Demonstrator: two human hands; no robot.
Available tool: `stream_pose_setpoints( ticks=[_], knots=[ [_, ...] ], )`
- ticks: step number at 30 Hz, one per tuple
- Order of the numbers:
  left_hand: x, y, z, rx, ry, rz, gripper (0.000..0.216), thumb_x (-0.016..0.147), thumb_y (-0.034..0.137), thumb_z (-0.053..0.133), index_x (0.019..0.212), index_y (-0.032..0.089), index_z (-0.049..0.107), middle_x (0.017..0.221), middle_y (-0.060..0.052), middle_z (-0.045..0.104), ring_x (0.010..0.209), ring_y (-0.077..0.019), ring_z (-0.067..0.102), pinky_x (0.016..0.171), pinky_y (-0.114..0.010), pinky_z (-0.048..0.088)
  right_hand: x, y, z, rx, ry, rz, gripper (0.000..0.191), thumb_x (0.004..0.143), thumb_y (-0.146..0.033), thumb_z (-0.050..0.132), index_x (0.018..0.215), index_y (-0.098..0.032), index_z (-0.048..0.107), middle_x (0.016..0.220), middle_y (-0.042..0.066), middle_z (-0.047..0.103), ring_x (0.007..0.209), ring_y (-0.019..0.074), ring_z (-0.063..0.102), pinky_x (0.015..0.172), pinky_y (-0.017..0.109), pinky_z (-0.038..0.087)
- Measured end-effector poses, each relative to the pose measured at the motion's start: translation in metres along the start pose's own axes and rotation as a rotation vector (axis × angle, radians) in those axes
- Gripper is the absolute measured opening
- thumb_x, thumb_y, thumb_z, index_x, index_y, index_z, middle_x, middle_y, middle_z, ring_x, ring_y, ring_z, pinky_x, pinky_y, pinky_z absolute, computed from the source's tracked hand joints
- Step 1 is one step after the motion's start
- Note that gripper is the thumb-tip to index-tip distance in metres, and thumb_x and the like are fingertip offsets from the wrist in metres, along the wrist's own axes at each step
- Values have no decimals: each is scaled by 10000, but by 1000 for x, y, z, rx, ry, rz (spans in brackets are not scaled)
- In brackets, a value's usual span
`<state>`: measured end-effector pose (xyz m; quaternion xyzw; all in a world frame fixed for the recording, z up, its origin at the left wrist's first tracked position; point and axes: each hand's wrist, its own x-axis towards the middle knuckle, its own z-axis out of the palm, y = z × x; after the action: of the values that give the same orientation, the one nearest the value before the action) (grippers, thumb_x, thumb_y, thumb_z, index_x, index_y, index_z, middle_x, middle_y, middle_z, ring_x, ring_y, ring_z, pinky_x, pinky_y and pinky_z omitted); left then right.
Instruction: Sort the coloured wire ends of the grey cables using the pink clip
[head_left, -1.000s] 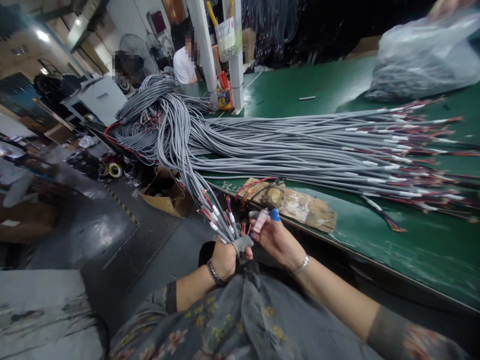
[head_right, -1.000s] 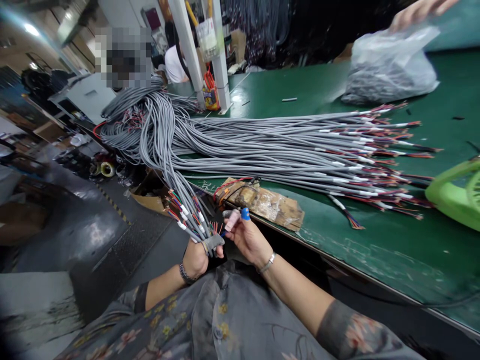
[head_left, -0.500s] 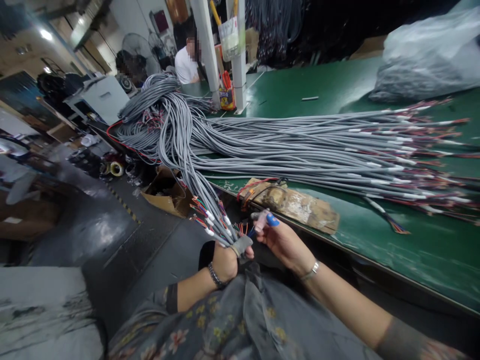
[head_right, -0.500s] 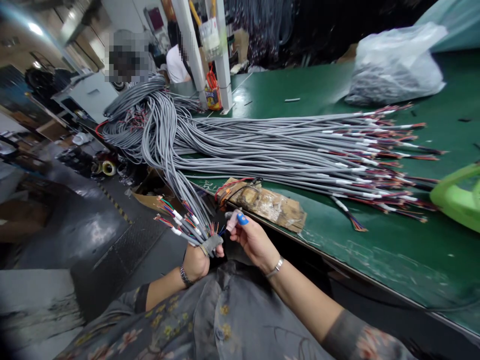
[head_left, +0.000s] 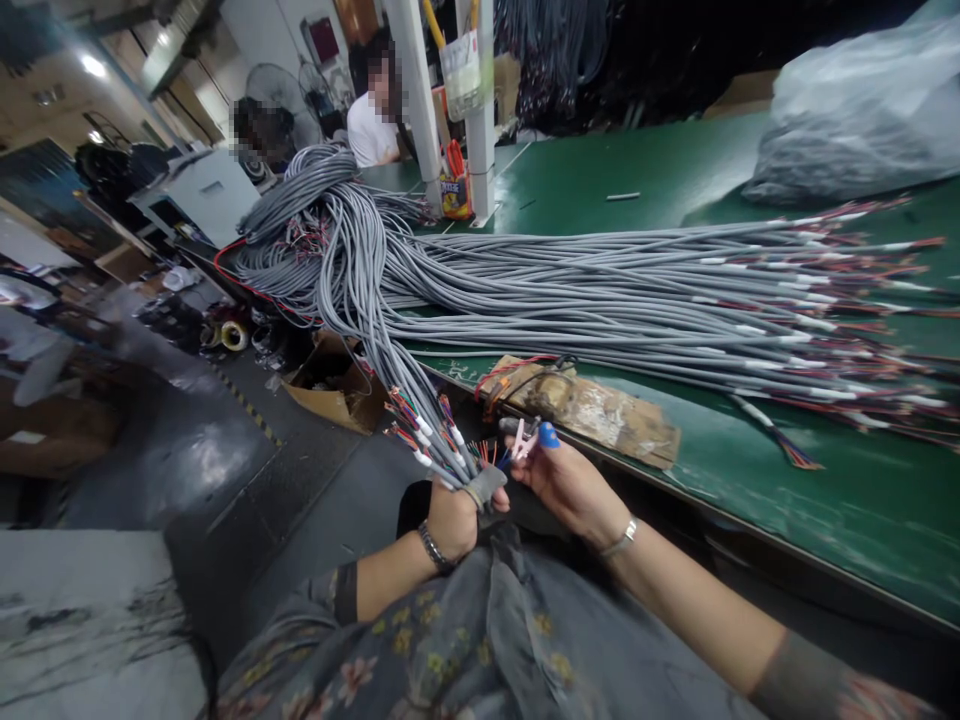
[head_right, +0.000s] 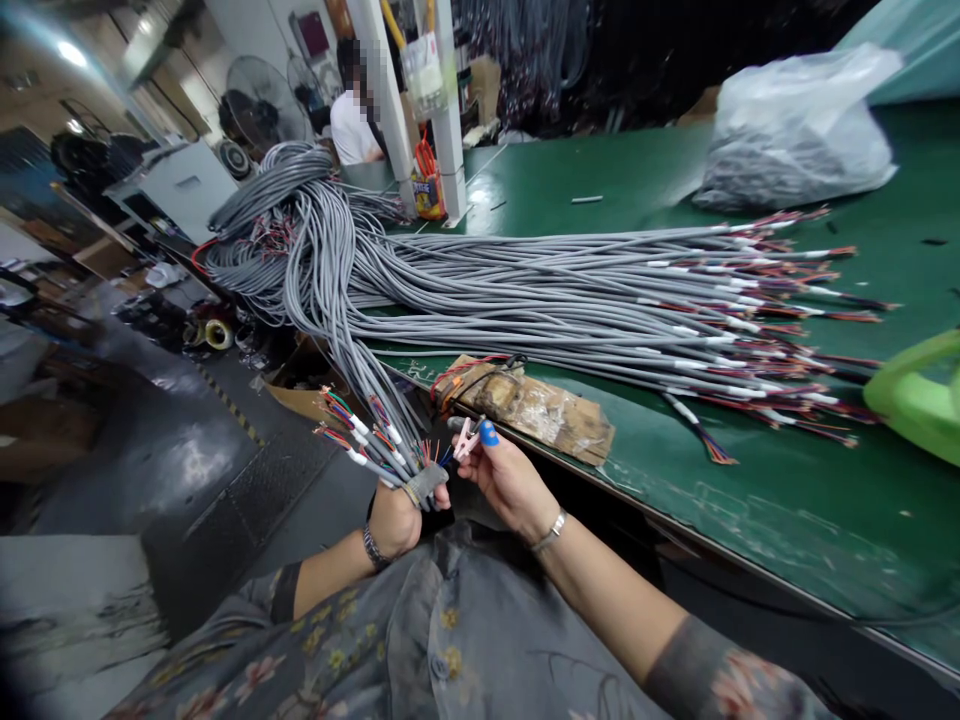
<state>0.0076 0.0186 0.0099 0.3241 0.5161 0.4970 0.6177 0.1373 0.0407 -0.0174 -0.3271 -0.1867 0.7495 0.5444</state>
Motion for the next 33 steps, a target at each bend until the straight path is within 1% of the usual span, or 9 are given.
stream_pose_setpoints(
  ticks=[2, 5, 11, 14, 18, 21, 24, 27, 33],
  knots=[
    [1, -1, 0, 11, -13, 10, 320, 540, 410, 777, 568, 153, 587, 435, 20, 566, 382, -99, 505, 438, -240, 450, 3, 0, 0, 34, 19, 38, 304, 635, -478, 796, 772, -216, 725, 732, 16, 692, 613, 128, 576, 565, 242, 490],
    [2, -4, -2, 24, -25, 25, 312, 563, 400, 776, 563, 149, 590, 438, 19, 563, 385, -96, 506, 437, -235, 449, 7, 1, -1, 93, 61, 66, 238, 622, -410, 824, 716, -218, 719, 686, -8, 689, 600, 113, 579, 559, 217, 492],
    [4, -7, -3, 35, -15, 36, 279, 561, 356, 779, 586, 145, 597, 436, 20, 576, 377, -98, 514, 427, -226, 451, 8, 2, 1, 131, 84, 23, 258, 585, -388, 849, 695, -200, 710, 657, -13, 690, 566, 101, 578, 546, 203, 493],
    [3, -7, -3, 31, -12, 39, 280, 559, 355, 778, 576, 144, 594, 433, 18, 580, 377, -97, 518, 432, -224, 458, 6, 3, 2, 137, 89, 45, 285, 581, -412, 846, 723, -203, 715, 681, -10, 700, 598, 107, 597, 566, 204, 495],
    [1, -7, -6, 23, -10, 48, 305, 557, 391, 778, 586, 148, 596, 438, 15, 585, 386, -108, 527, 430, -232, 456, 4, 5, 0, 143, 73, 70, 382, 562, -554, 803, 722, -220, 711, 728, 1, 713, 640, 123, 608, 573, 214, 489],
    [0, -10, -12, 39, -26, 64, 307, 583, 404, 764, 566, 148, 595, 444, 8, 587, 397, -111, 531, 448, -244, 460, 3, 7, -1, 146, 49, 80, 431, 542, -615, 780, 723, -230, 711, 754, 10, 714, 641, 132, 602, 577, 227, 485],
    [0, -14, -19, 69, -48, 82, 290, 618, 386, 748, 554, 141, 607, 462, -3, 598, 420, -109, 542, 479, -243, 461, 0, 7, -3, 151, 10, 97, 447, 537, -617, 783, 745, -229, 710, 749, 7, 700, 634, 131, 592, 576, 227, 479],
    [1, -17, -23, 74, -52, 84, 284, 618, 382, 752, 569, 138, 615, 466, -4, 600, 423, -110, 543, 487, -248, 466, -3, 7, -6, 154, -4, 118, 418, 575, -593, 778, 763, -227, 704, 724, -1, 685, 631, 125, 589, 588, 220, 482],
    [3, -19, -24, 49, -93, 75, 290, 606, 387, 765, 606, 138, 615, 467, 1, 601, 418, -120, 548, 482, -260, 478, -10, 7, -16, 169, 21, 128, 327, 588, -523, 803, 657, -233, 666, 736, 4, 691, 629, 128, 600, 567, 217, 491]
  ],
)
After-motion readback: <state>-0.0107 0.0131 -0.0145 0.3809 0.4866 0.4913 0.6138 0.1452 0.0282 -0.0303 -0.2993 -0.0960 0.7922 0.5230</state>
